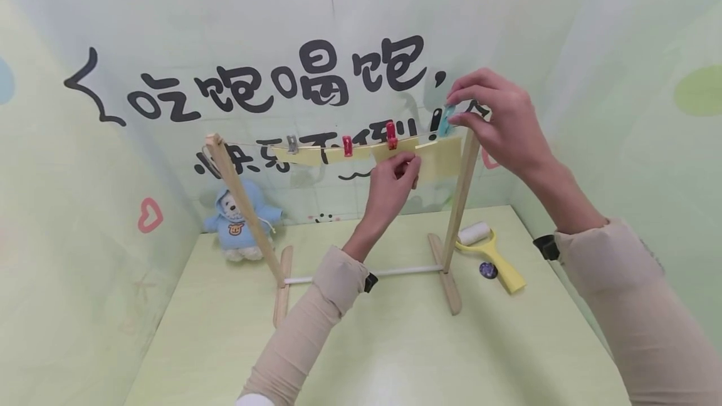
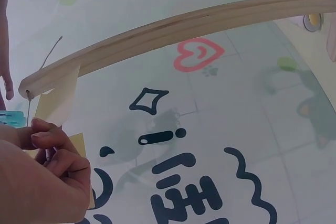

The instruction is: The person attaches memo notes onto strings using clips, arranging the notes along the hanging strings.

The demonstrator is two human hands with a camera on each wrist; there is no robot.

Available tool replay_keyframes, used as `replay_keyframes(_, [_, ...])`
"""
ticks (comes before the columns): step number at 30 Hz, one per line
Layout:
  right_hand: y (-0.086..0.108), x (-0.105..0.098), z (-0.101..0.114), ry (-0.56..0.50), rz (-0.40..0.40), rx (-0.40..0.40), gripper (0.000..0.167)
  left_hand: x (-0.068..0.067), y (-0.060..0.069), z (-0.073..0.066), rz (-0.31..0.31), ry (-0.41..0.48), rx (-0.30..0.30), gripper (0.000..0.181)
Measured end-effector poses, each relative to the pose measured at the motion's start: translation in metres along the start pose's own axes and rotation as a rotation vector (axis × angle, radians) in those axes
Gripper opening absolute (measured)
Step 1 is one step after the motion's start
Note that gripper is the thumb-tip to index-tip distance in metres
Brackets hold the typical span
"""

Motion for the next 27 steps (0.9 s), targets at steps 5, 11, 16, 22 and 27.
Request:
replay_keyframes(5, [-0.003,0.001,-0.003,-0.009,-0.005,0.023,0.019,0.003,-0.002,-0.001,-0.012,0.032,-0.018,0.021])
replay_keyframes(11, [-0.008,0.003,-0.003,-0.023,0.002,-0.005,0.017,0.004,-0.005,-0.006,-0.030,0.050,-0.030,0.022])
replay_keyframes(16, [-0.009,0.005,-0.002,-0.020,0.008,-0.023,0.018,0.005,-0.006,-0.010,-0.024,0.050,-0.024,0.023])
replay_keyframes(22, [-0.008,0.010,-0.003,-0.016,0.023,-0.015,0.020,0.005,-0.007,-0.012,-0.015,0.047,-0.016,0.024])
replay_keyframes(27, [-0.007,0.013,-0.005,-0.018,0.039,-0.027,0.022,0.005,-0.008,-0.012,-0.014,0.051,-0.019,0.024])
Point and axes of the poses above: each hand's wrist, its own y-axis away from the middle knuckle, its own x-axis out of the palm, z = x × y, the point moved 3 cm from there along -y, towards the middle knuckle, and after that the axes turned 9 degrees about y, right-handed, at the moved point
